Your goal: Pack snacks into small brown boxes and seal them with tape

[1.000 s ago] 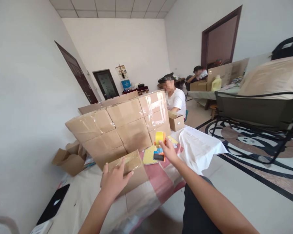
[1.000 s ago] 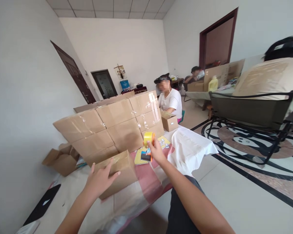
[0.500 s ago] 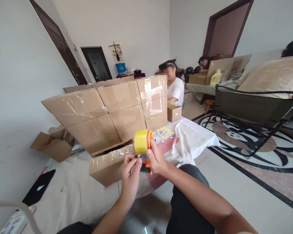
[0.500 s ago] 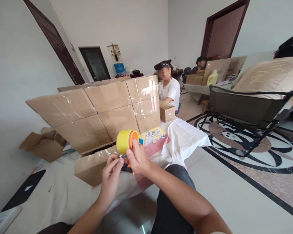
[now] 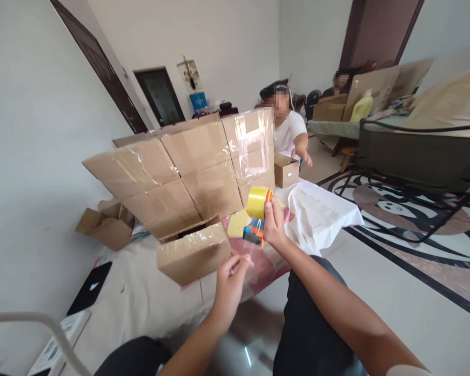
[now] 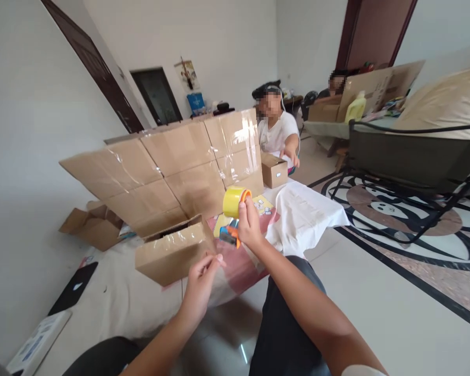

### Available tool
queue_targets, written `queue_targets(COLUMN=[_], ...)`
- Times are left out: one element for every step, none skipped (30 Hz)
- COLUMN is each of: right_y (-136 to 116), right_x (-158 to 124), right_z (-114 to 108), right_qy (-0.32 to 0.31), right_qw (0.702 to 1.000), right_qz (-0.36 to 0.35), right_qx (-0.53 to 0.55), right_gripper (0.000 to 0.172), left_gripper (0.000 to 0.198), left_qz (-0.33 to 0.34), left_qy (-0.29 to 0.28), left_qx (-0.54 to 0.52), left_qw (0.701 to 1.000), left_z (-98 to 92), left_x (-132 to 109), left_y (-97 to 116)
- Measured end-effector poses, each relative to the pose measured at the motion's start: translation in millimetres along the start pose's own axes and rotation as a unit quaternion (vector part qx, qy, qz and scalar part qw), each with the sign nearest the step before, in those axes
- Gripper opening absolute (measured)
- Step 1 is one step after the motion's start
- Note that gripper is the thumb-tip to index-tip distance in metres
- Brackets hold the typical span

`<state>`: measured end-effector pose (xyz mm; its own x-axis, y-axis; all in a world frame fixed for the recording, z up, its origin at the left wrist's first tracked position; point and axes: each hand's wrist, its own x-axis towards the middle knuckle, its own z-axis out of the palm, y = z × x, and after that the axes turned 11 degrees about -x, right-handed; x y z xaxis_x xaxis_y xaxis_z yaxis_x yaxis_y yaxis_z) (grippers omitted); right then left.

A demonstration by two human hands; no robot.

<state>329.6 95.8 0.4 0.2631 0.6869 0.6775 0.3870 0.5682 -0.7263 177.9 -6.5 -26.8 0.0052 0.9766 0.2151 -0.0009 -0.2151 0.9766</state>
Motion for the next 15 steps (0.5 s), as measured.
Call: queue_targets(right_y=[0, 0, 1, 3, 6, 9, 12, 15, 18, 20, 21, 20, 17, 11, 4], right_x=[0, -1, -2, -3, -5, -5, -6, -6, -6, -6, -7, -8, -10, -13, -17], right_z=[1, 3, 4, 4, 4, 2, 0, -4, -8, -12, -16, -19, -22, -23, -23], right_qy=[-0.008, -0.018, -0.025, -0.031, -0.037, -0.042, -0.049, -0.055, -0.058, -0.060, -0.059, -0.057, -0.055, -0.054, -0.055], right_qw=[1.000, 0.999, 0.997, 0.997, 0.997, 0.998, 0.999, 0.998, 0.996, 0.994, 0.991, 0.989, 0.989, 0.990, 0.992], right_qz=[0.019, 0.033, 0.042, 0.044, 0.038, 0.022, 0.001, -0.024, -0.051, -0.078, -0.102, -0.120, -0.129, -0.128, -0.117], right_qx=[0.020, 0.038, 0.053, 0.058, 0.052, 0.036, 0.014, -0.011, -0.035, -0.054, -0.064, -0.064, -0.052, -0.031, -0.003], right_gripper=[0.035, 0.035, 0.033, 0.032, 0.030, 0.028, 0.026, 0.024, 0.023, 0.024, 0.025, 0.025, 0.023, 0.021, 0.019], left_gripper=[0.036, 0.037, 0.038, 0.039, 0.040, 0.040, 0.040, 0.041, 0.043, 0.046, 0.050, 0.054, 0.058, 0.063, 0.067], left_qz=[0.000, 0.001, 0.004, 0.009, 0.016, 0.022, 0.027, 0.028, 0.024, 0.016, 0.005, -0.011, -0.029, -0.050, -0.071], left_qy=[0.002, 0.005, 0.009, 0.011, 0.010, 0.004, -0.005, -0.016, -0.023, -0.026, -0.025, -0.023, -0.020, -0.018, -0.016], left_qx=[0.003, 0.009, 0.017, 0.024, 0.027, 0.027, 0.025, 0.022, 0.019, 0.017, 0.016, 0.013, 0.010, 0.005, -0.001], left_qw=[1.000, 1.000, 1.000, 1.000, 0.999, 0.999, 0.999, 0.999, 0.999, 0.999, 1.000, 1.000, 0.999, 0.999, 0.997], left_z=[-1.6, -3.5, -5.2, -6.7, -7.7, -8.2, -8.5, -8.7, -9.0, -9.4, -10.3, -11.4, -12.8, -14.3, -15.7], left_x=[2, 4, 7, 8, 9, 8, 7, 5, 3, 2, 1, 0, -1, 0, 0], left_y=[-6, -11, -15, -16, -16, -14, -10, -6, -2, 1, 3, 3, 2, -1, -6])
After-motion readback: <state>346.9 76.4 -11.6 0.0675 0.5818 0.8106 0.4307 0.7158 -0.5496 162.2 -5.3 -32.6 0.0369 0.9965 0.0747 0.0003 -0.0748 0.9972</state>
